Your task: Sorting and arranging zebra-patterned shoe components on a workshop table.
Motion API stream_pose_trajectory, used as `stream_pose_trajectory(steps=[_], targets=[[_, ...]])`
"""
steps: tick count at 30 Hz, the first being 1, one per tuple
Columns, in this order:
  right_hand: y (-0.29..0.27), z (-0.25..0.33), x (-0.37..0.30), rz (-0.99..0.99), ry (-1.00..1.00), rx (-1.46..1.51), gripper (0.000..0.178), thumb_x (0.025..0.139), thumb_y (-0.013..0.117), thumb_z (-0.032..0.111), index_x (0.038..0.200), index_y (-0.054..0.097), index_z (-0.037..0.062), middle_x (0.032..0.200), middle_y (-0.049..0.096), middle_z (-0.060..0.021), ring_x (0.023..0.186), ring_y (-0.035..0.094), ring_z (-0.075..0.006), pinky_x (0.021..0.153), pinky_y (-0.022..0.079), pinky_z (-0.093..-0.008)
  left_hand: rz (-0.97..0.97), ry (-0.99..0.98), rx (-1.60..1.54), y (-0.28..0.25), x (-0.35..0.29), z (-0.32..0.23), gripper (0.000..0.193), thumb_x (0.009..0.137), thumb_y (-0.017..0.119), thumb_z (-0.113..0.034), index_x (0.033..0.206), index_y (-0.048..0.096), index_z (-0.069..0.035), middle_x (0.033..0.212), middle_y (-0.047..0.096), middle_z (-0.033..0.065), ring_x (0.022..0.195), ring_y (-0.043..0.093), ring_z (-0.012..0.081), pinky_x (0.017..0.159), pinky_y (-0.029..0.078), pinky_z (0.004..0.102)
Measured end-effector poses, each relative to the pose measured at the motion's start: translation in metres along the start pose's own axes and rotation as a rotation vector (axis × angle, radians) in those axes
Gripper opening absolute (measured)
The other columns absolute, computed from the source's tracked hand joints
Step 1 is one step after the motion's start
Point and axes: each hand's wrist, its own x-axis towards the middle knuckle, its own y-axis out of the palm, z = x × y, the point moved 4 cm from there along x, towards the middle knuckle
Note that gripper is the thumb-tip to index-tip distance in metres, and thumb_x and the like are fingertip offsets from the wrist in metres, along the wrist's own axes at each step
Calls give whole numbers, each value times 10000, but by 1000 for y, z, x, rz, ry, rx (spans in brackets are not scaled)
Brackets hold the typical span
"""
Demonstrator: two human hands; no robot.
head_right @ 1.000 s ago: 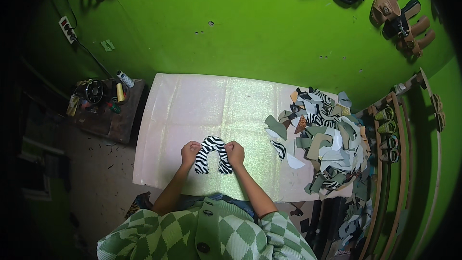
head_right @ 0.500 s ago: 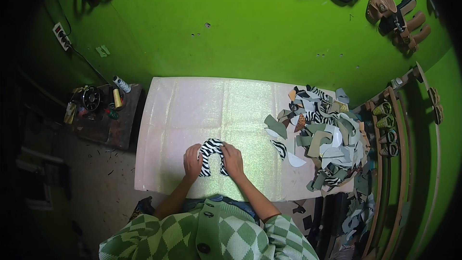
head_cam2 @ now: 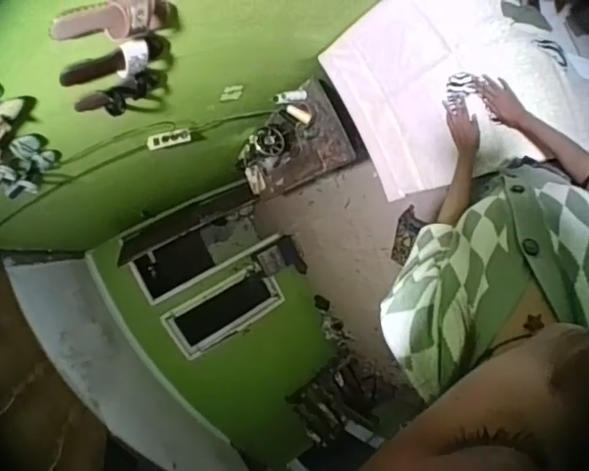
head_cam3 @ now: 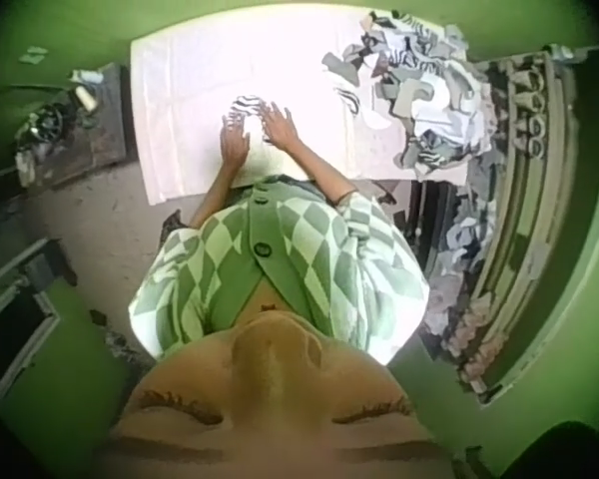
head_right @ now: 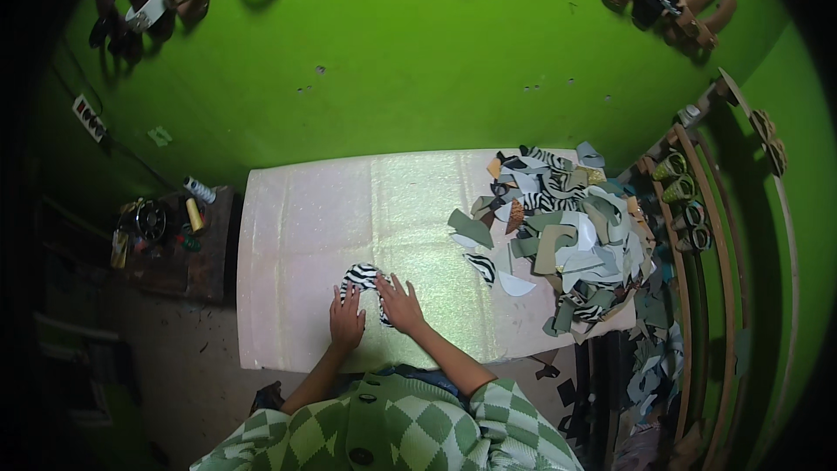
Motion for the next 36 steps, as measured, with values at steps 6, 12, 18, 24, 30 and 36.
stream_pose_trajectory(steps=[6,12,18,24,30,36], targets=[[-40,-56,-8,-326,189,644,321,726,444,-20,999,609,18,1082,583,-190,1002,560,-333,890,436,-378,-191,-121,-153,-7,17,-25,385,751,524,-67,1135,515,-34,1331,390,161,1281,260,404,988,250,497],[-102,-187,-52,-577,337,632,286,702,467,-49,948,602,10,951,556,-170,946,539,-301,812,443,-331,-232,19,-434,1,79,-92,195,728,520,-19,918,558,-40,1015,541,142,985,499,317,844,389,407],[-192,-307,-78,-741,483,360,297,725,507,-22,1011,562,34,977,528,-161,942,531,-326,814,436,-361,-84,117,-529,36,143,-177,192,736,514,-23,919,562,-51,956,559,140,911,521,320,783,417,401],[-209,-415,-78,-425,693,15,351,715,618,95,1059,553,70,1039,531,-175,1015,510,-320,910,373,-421,-46,242,-605,72,197,-249,211,743,498,-45,943,564,-44,915,548,164,900,519,346,797,417,421],[-217,-467,-66,-63,870,-279,739,569,763,476,1117,530,39,1184,501,-203,1183,401,-330,980,274,-481,5,258,-610,99,244,-306,214,753,511,-60,961,560,-36,919,559,166,893,524,345,806,417,417],[-220,-477,-58,-35,717,-145,733,452,787,518,953,613,13,862,649,-145,828,620,-314,840,372,-539,134,123,-832,150,291,-338,280,805,558,-134,1045,545,11,946,615,141,886,584,272,829,429,369]])
